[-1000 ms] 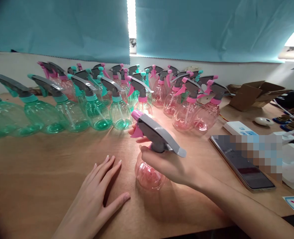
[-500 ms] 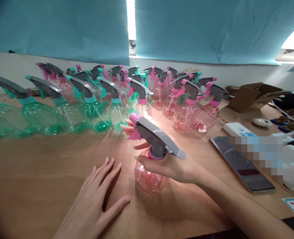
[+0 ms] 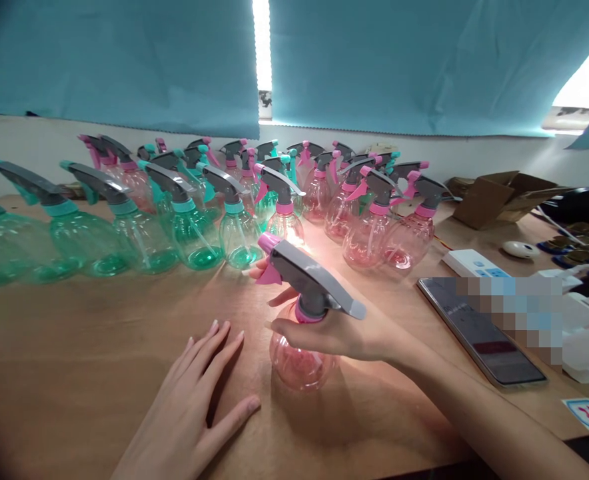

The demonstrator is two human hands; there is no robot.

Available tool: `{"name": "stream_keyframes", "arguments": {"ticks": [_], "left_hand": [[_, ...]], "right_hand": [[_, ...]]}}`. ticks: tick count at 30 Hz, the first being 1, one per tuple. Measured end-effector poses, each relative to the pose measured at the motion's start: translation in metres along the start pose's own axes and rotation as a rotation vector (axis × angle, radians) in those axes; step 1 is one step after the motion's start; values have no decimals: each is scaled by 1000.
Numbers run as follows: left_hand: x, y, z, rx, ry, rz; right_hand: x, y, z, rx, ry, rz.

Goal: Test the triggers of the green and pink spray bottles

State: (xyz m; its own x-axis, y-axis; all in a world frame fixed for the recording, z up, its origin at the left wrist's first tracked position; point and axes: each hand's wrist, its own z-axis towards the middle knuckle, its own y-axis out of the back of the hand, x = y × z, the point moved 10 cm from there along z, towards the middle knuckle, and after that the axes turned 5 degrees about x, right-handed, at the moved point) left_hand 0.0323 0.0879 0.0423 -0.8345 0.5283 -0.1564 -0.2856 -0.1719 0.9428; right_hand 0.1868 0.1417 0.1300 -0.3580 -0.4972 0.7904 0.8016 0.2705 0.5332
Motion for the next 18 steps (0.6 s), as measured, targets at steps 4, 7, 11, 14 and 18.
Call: {"name": "stream_keyframes", "arguments": {"ticks": [4, 7, 11, 14, 18], "left_hand": [[0, -1, 0, 19, 7, -11], [0, 1, 0, 12, 3, -16], [-2, 3, 0, 13, 3, 7], [-2, 4, 0, 27, 14, -2], [-2, 5, 0, 18, 16, -13]], "right_hand": [[10, 0, -1, 0, 26, -51], [21, 2, 1, -36, 48, -141], [22, 4, 4, -110, 16, -191], [18, 3, 4, -134, 2, -147], [15, 2, 2, -150, -11, -56]]}}
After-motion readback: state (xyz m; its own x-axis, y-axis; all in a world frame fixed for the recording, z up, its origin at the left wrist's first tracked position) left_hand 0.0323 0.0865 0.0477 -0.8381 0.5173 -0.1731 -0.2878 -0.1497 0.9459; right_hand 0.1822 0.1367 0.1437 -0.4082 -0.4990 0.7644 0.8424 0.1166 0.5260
